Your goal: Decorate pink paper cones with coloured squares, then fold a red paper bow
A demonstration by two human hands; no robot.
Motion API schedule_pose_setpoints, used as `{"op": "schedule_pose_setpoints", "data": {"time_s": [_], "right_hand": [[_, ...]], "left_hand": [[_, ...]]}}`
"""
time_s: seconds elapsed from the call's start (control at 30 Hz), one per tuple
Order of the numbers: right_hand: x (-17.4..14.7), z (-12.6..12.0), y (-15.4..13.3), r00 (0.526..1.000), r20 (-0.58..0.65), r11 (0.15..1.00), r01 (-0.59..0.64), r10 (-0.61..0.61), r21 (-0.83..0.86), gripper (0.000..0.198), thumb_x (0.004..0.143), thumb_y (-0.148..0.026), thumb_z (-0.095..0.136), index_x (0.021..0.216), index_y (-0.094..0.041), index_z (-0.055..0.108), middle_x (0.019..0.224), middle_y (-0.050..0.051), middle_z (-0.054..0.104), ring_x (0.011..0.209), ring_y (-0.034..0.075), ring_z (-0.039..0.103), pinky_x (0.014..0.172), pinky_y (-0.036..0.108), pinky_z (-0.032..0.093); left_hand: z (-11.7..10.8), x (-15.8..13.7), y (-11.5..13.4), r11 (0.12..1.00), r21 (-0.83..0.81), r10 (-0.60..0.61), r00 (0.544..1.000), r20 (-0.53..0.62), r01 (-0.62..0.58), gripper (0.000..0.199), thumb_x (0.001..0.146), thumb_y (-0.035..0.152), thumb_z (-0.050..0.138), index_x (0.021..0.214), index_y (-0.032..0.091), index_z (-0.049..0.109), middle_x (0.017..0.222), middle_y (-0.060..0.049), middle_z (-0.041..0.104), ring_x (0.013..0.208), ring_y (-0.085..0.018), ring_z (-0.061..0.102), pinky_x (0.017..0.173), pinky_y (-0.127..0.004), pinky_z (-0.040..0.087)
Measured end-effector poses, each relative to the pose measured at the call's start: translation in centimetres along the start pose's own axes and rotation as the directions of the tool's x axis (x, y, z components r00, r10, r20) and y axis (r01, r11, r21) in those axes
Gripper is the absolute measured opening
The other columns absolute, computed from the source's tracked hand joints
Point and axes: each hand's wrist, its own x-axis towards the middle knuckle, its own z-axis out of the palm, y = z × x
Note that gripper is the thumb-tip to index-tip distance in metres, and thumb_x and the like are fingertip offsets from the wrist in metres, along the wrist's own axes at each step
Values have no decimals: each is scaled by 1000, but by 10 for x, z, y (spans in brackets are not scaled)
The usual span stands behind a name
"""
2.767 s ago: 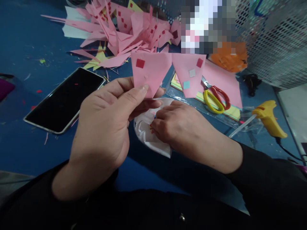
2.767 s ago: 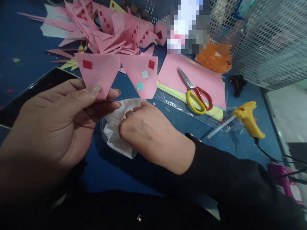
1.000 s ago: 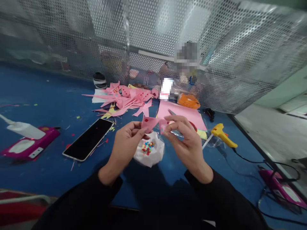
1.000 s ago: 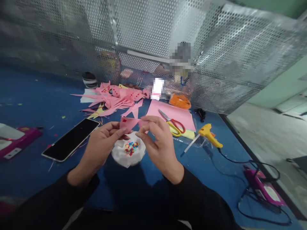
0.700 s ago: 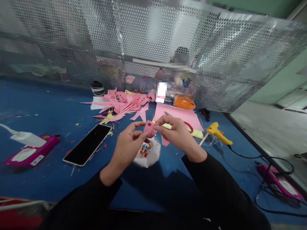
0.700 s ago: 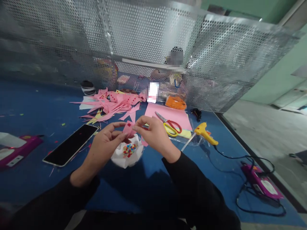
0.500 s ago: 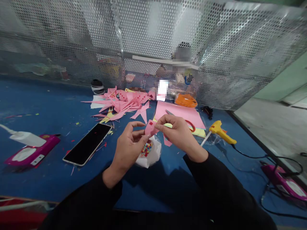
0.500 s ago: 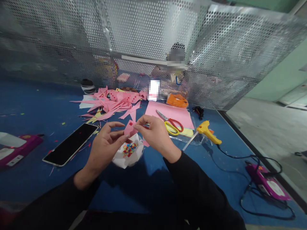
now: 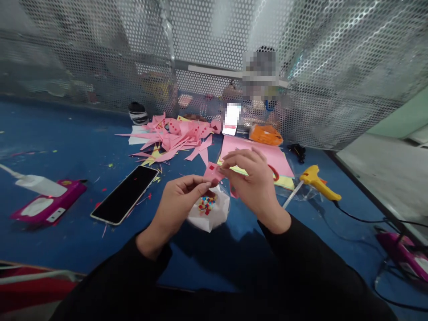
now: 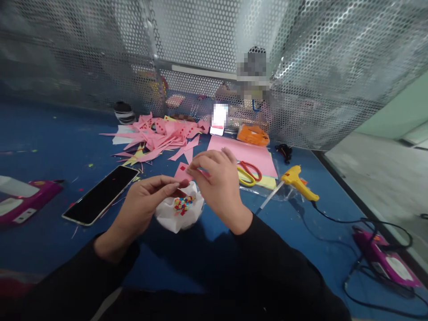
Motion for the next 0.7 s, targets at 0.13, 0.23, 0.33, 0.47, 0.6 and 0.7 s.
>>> {"op": "schedule_pose_setpoints", "data": {"time_s": [0.13,0.23,0.33,0.47,0.6,0.7], "right_hand": [[-3,0,-5,963,-87,950,235,-257,-206,16,92,-19,65,80,-29,68,90,-3,73,100,19,68,117,50,29],[-7,1,-7,943,-14,918,321,-333,-233,22,90,-14,65,81,-33,67,90,-6,73,102,19,68,117,50,30],[-11,3,-6,937,29,913,347,-349,-215,23,90,-13,65,80,-34,66,91,-7,73,103,19,69,118,52,31],[-14,4,-6,930,65,902,367,-362,-227,21,92,-16,64,81,-33,66,93,-7,75,104,18,70,116,53,36],[-15,2,-7,940,112,909,339,-321,-244,19,93,-20,65,80,-34,68,91,-7,76,103,19,71,114,53,40],[-16,1,-7,926,94,891,377,-365,-254,19,94,-21,65,79,-35,67,91,-8,77,99,18,73,112,49,42]], "left_hand": [[-2,0,-2,995,-96,-13,999,33,17,20,78,39,80,84,19,80,86,-6,79,76,-18,73,73,-27,57],[-2,0,-2,992,-127,-5,999,37,10,19,79,38,80,82,20,80,83,-5,78,75,-17,72,76,-28,56],[-2,0,-2,987,-158,-6,1000,17,8,17,76,36,81,80,19,80,78,-4,77,74,-16,71,77,-28,55],[-2,1,-4,987,-161,-9,1000,-11,8,18,75,36,81,78,18,79,77,-4,76,73,-16,70,77,-28,55],[-4,3,-5,990,-144,-1,1000,-15,-1,18,75,36,81,78,18,79,74,-4,75,72,-16,70,75,-28,54],[-4,3,-6,987,-160,-5,1000,-16,2,19,72,35,83,77,18,78,73,-3,75,70,-15,68,73,-26,53]]}}
